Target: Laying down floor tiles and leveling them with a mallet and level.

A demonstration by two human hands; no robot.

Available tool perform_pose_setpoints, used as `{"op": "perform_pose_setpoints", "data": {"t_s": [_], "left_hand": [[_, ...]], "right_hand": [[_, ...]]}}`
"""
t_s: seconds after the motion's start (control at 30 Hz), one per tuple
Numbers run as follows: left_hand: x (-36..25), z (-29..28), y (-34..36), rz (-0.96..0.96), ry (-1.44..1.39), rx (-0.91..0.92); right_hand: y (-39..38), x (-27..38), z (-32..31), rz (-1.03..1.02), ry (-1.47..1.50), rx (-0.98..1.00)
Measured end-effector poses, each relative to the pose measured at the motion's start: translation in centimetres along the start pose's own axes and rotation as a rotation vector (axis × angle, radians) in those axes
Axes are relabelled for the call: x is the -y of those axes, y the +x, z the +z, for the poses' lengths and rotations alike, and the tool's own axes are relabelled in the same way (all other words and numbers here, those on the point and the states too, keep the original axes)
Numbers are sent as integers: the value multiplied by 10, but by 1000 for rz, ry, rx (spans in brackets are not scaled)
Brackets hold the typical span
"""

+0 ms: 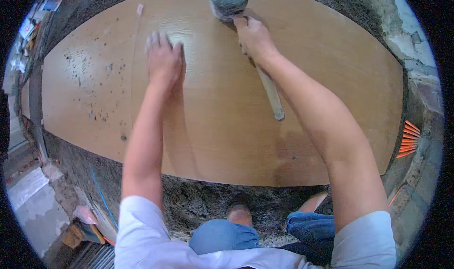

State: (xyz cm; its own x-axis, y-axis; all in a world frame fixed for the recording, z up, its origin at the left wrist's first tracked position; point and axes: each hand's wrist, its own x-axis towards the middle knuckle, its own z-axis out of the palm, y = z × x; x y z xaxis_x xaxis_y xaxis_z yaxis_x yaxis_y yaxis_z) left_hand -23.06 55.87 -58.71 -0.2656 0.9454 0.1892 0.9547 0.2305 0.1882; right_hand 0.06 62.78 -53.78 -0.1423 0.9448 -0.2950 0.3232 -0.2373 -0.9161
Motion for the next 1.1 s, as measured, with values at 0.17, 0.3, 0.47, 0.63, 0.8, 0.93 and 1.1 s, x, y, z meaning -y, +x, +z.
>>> {"op": "perform_pose_setpoints", "data": {"t_s": [0.17,0.3,0.47,0.63,0.8,0.93,1.1], "left_hand": [[-18,33,126,-43,25,29],[-18,43,177,-206,102,63],[-21,42,208,-318,68,98],[-22,45,215,-295,68,94],[16,47,188,150,-224,-57],[-41,33,83,138,-396,-139],[-27,-8,-32,-333,26,111]], "right_hand": [[10,-16,-4,-82,-204,-55],[2,-5,-3,-81,-309,-75],[0,-4,-4,-85,-305,-102],[0,0,-6,-69,-300,-89],[-3,6,5,-39,-299,-51],[-1,0,-8,-12,-377,-79],[11,-19,-2,-110,-372,-138]]}}
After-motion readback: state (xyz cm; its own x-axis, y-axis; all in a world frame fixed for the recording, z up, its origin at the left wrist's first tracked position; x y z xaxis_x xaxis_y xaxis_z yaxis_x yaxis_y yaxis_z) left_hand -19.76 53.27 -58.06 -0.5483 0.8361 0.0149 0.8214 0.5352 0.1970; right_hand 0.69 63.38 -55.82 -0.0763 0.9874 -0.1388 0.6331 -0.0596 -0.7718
